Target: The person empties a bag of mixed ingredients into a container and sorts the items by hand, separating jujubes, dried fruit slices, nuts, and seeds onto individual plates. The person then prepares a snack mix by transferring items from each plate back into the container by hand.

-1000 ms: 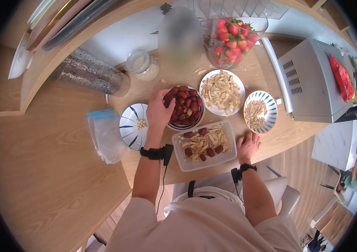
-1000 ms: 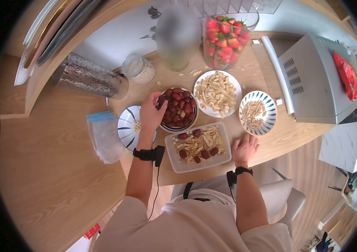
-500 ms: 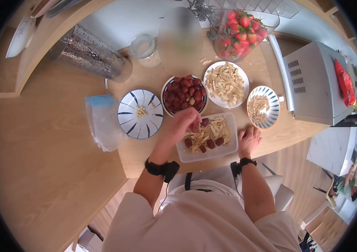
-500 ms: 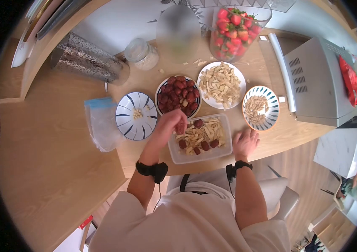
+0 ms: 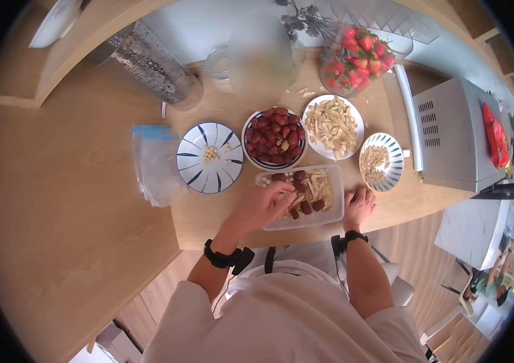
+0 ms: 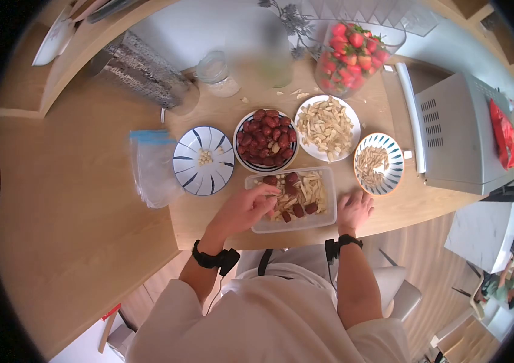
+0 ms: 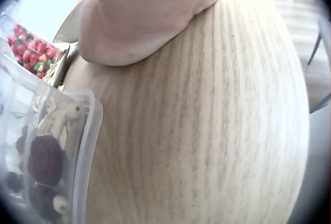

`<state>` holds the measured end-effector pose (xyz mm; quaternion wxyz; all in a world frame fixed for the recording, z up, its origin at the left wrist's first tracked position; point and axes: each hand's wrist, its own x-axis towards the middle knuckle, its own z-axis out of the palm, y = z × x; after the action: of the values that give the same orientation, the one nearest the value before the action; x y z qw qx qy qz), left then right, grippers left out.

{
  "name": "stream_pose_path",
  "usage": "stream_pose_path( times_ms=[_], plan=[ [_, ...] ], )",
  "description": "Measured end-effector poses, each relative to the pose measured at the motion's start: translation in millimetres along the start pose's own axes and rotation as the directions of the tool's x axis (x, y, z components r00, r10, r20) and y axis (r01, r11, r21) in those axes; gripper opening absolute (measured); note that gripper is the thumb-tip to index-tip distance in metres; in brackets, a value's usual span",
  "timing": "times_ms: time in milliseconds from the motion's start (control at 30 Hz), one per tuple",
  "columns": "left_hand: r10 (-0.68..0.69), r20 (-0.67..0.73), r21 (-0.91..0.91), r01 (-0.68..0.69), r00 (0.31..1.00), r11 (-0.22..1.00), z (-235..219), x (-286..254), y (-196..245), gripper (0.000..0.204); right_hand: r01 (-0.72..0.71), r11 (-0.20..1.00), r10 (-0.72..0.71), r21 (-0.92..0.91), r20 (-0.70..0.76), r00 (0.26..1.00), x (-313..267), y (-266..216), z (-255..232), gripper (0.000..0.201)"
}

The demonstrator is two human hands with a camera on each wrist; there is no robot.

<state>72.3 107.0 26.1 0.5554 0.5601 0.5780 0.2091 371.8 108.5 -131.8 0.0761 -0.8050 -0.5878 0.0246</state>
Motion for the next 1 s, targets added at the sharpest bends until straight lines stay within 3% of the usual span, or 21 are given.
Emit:
stream_pose_path(
  times_ms=[167, 233, 267, 333, 367, 433, 467, 533, 567, 633, 667, 733, 833, 1000],
  plan=[
    [0.019, -0.031, 0.02, -0.018, 0.999, 1.0, -8.5, -13.2, -14.9, 0.03, 0.002, 1.0, -0.003, 0.011, 0.024, 1.0, -1.5, -0.4, -1.8, 0.025],
    [0.018, -0.179, 0.067, -0.006, 0.984, 0.998, -16.3, -21.7, -24.4, 0.027, 0.032, 0.999, -0.033, -0.016, -0.055, 0.998, -3.1, 1.0, 1.7, 0.025],
    [0.021, -0.191, 0.07, -0.008, 0.981, 0.998, -21.0, -23.1, -31.8, 0.027, 0.016, 1.0, -0.016, -0.016, -0.007, 1.0, -2.7, -1.2, -2.5, 0.025],
    [0.003, -0.353, 0.039, 0.011, 0.936, 0.999, -32.1, -23.6, -48.2, 0.027, 0.024, 0.999, -0.025, -0.028, -0.026, 0.999, -3.2, -1.5, -1.5, 0.026],
    [0.002, -0.362, 0.039, 0.013, 0.932, 0.999, -39.3, -23.4, -53.7, 0.027, 0.023, 0.999, -0.025, -0.047, -0.042, 0.999, -3.1, -0.8, -0.2, 0.026],
    [-0.05, -0.527, 0.158, 0.156, 0.848, 0.975, -54.6, -20.1, -64.2, 0.03, 0.029, 0.997, -0.031, -0.072, -0.036, 0.999, -2.6, 1.9, 3.5, 0.027],
    [-0.053, -0.534, 0.154, 0.159, 0.844, 0.975, -61.2, -17.4, -73.9, 0.03, 0.028, 0.997, -0.031, -0.072, -0.047, 0.998, -2.9, 3.9, 6.1, 0.027],
    [0.065, -0.654, 0.376, 0.249, 0.754, 0.893, -71.8, -8.2, -96.1, 0.043, 0.035, 0.997, -0.039, -0.07, -0.058, 0.998, -3.0, 4.4, 7.7, 0.028],
    [0.062, -0.659, 0.371, 0.252, 0.75, 0.894, -74.7, -2.6, -102.9, 0.043, 0.024, 0.997, -0.027, -0.071, -0.04, 0.999, -2.9, 4.0, 6.5, 0.028],
    [0.194, -0.708, 0.545, 0.352, 0.679, 0.761, -79.0, 7.3, -116.6, 0.059, 0.02, 0.997, -0.021, -0.074, -0.02, 1.0, -2.5, 4.8, 6.9, 0.028],
    [0.191, -0.71, 0.542, 0.354, 0.677, 0.762, -80.9, 11.7, -117.5, 0.059, 0.025, 0.996, -0.027, -0.086, -0.022, 0.999, -2.4, 5.9, 7.6, 0.028],
    [0.022, -0.759, 0.461, 0.512, 0.651, 0.725, -81.3, 20.6, -118.4, 0.066, 0.034, 0.994, -0.036, -0.101, -0.022, 0.999, -2.8, 7.2, 8.0, 0.028],
    [-0.078, -0.714, 0.455, 0.546, 0.696, 0.703, -81.4, 32.5, -123.5, 0.059, 0.02, 0.997, -0.022, -0.077, -0.035, 0.999, -2.9, 7.0, 9.2, 0.027],
    [-0.019, -0.68, 0.535, 0.514, 0.733, 0.67, -77.1, 45.5, -136.6, 0.035, 0.056, 0.994, -0.067, -0.093, -0.121, 0.99, -3.8, 12.1, 16.2, 0.027]
  ],
)
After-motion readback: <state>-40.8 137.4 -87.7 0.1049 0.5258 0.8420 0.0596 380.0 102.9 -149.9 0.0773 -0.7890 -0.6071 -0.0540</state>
